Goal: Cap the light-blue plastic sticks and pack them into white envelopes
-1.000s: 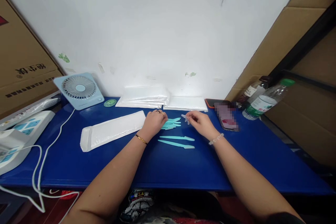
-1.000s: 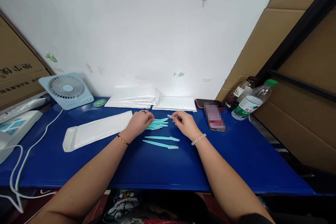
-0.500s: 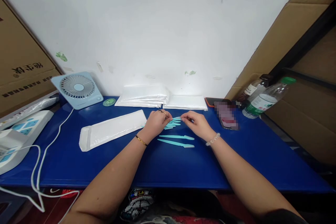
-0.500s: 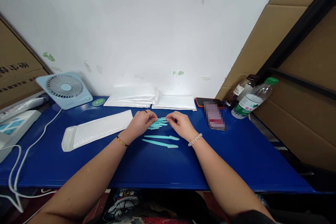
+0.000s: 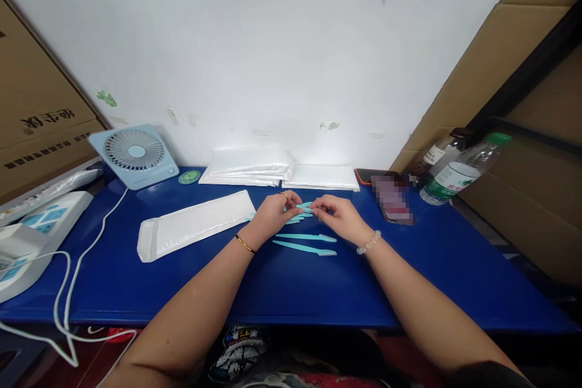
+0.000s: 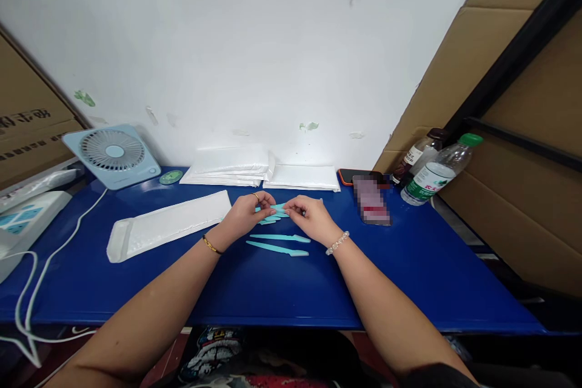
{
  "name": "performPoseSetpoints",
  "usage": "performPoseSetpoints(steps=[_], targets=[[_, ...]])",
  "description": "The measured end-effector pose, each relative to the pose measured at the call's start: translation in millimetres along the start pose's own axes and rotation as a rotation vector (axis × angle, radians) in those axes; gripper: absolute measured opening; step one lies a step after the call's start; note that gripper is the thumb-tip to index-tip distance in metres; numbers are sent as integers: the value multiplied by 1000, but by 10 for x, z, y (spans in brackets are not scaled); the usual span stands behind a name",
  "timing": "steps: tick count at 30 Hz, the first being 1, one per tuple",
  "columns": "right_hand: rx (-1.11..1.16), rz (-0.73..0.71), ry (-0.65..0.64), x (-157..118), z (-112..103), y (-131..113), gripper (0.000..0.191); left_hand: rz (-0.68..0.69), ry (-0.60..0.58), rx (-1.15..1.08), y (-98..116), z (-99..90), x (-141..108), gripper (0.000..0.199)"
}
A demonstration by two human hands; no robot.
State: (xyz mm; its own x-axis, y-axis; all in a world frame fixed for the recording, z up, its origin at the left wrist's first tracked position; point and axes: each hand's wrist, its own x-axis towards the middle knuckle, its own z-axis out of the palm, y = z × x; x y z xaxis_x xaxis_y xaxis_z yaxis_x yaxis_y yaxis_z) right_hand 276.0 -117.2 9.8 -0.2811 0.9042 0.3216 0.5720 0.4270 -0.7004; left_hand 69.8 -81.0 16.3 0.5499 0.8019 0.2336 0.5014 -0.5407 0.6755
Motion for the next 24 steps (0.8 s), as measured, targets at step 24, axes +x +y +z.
performPoseSetpoints(steps=[24], targets=[[-644, -28, -156, 50, -130, 275, 10, 67, -126, 472, -189, -209, -23, 22]])
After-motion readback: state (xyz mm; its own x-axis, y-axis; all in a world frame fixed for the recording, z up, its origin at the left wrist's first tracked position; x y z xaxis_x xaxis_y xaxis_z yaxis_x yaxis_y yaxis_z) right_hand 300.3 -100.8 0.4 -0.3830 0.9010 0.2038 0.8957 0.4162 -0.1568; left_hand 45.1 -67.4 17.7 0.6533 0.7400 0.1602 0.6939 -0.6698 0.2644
